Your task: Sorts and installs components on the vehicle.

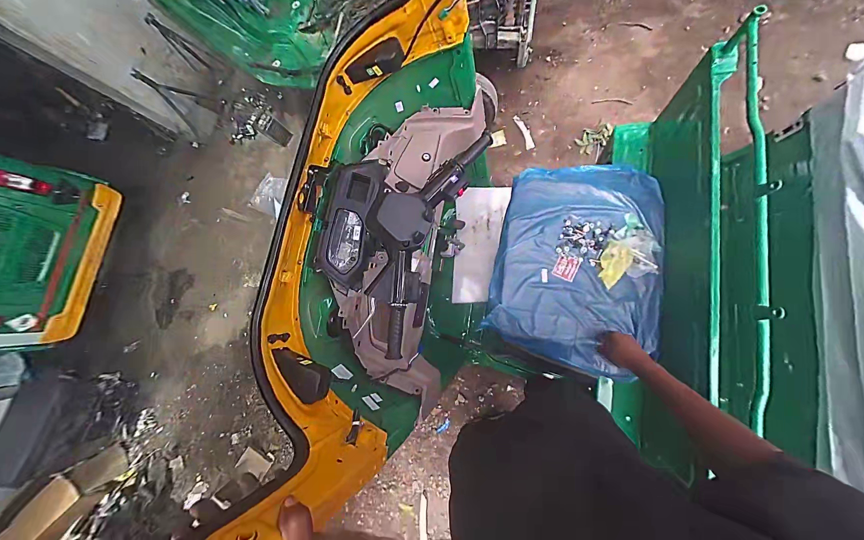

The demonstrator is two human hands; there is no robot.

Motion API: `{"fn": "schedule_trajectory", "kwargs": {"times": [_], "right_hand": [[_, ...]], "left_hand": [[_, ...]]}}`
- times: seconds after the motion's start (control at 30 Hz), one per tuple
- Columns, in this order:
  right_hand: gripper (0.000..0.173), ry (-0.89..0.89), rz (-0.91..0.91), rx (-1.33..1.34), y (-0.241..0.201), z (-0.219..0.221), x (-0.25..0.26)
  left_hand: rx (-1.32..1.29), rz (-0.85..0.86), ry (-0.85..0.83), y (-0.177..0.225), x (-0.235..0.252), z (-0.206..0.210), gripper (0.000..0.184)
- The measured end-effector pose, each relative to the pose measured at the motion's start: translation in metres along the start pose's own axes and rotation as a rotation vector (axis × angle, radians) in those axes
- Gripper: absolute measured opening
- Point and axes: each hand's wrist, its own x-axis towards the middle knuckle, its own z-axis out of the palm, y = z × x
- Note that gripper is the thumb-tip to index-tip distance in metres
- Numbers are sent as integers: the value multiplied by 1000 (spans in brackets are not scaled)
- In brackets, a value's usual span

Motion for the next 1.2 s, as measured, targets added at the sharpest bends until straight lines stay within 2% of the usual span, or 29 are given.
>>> {"fn": "schedule_trajectory", "kwargs": {"times": [0.1,0.2,0.23,0.37,0.53,0.73,0.87,1.0,1.07,1.2], "right_hand": [[34,-20,-11,-22,-21,-20,14],[34,2,6,2,-39,-23,18],[35,11,7,11,-42,-23,23],[41,56,21,17,-41,-14,25],[29,54,-30,-85,-40,-14,27],[30,100,-36,-33,-40,-23,26],[25,95,-72,35,-53,-13,4],[23,-9,-268,52,-85,24,-22],[25,-29,-337,-13,-107,53,-38],[38,-140,-229,-51,-184,115,-98]], "left_hand": [[112,-23,30,17,-5,6,42],[72,70,134,16,-6,13,70],[61,79,164,14,-5,16,74],[78,56,120,21,-5,12,67],[65,33,64,23,-5,8,63],[-3,30,83,16,-4,8,60],[-45,4,-23,14,-2,0,64],[-98,-40,-195,19,2,-14,52],[-117,-13,-287,9,1,-22,48],[-125,143,-504,-35,-1,-58,50]]}}
